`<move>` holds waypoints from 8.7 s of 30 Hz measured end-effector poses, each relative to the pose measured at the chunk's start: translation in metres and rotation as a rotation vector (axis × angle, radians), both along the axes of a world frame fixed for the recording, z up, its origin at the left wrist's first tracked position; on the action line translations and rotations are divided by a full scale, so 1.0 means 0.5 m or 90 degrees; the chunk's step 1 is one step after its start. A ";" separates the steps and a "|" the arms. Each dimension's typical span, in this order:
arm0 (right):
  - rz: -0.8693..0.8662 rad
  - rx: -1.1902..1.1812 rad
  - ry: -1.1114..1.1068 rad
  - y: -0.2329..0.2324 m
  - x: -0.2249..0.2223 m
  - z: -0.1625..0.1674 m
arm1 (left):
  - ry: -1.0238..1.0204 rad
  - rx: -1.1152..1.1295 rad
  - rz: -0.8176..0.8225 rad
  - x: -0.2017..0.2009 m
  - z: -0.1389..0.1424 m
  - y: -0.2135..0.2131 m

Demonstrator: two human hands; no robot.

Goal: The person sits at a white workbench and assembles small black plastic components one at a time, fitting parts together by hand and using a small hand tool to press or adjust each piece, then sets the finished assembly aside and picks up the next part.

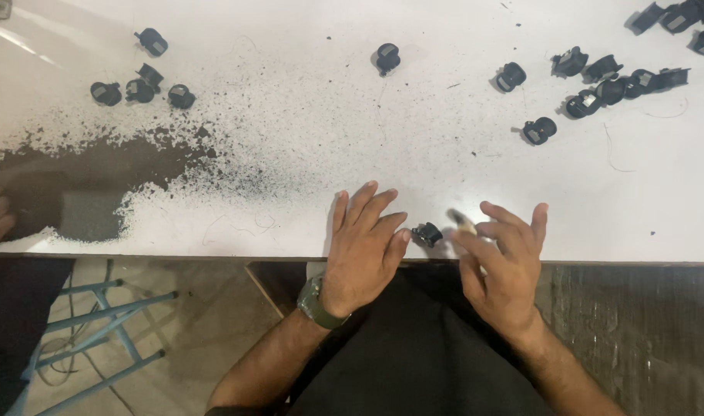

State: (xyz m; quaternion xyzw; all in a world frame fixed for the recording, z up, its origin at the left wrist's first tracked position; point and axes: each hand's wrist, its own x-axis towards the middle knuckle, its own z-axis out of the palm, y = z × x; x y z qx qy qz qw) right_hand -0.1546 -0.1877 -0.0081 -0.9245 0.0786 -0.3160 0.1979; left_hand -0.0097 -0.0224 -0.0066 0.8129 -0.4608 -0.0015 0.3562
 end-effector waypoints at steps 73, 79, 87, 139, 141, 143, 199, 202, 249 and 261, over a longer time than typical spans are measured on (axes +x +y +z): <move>-0.086 0.060 -0.116 -0.072 0.012 -0.035 | 0.174 0.167 -0.126 0.061 0.015 -0.033; -0.013 0.207 -0.109 -0.046 0.023 -0.047 | -0.035 0.047 0.064 0.320 0.065 -0.157; -0.077 0.121 0.000 -0.032 0.021 -0.028 | 0.001 0.225 0.029 0.335 0.061 -0.292; 0.075 0.112 -0.007 0.035 0.008 -0.068 | -0.243 -0.088 -0.091 -0.024 -0.046 0.000; 0.068 0.123 -0.011 0.036 0.007 -0.068 | -0.237 -0.115 -0.088 -0.027 -0.045 -0.001; 0.068 0.125 -0.011 0.037 0.006 -0.069 | -0.208 -0.132 -0.075 -0.028 -0.044 -0.005; 0.018 0.025 0.088 0.006 0.032 -0.033 | 0.019 -0.023 -0.077 0.011 0.030 0.008; -0.001 0.026 0.063 0.007 0.031 -0.040 | -0.029 -0.021 -0.081 0.010 0.031 0.010; 0.093 0.100 -0.031 0.036 -0.007 -0.094 | 0.239 -0.080 -0.073 -0.022 -0.001 -0.013; 0.249 -0.197 0.162 -0.145 0.071 0.021 | 0.009 0.015 -0.196 0.070 0.023 -0.002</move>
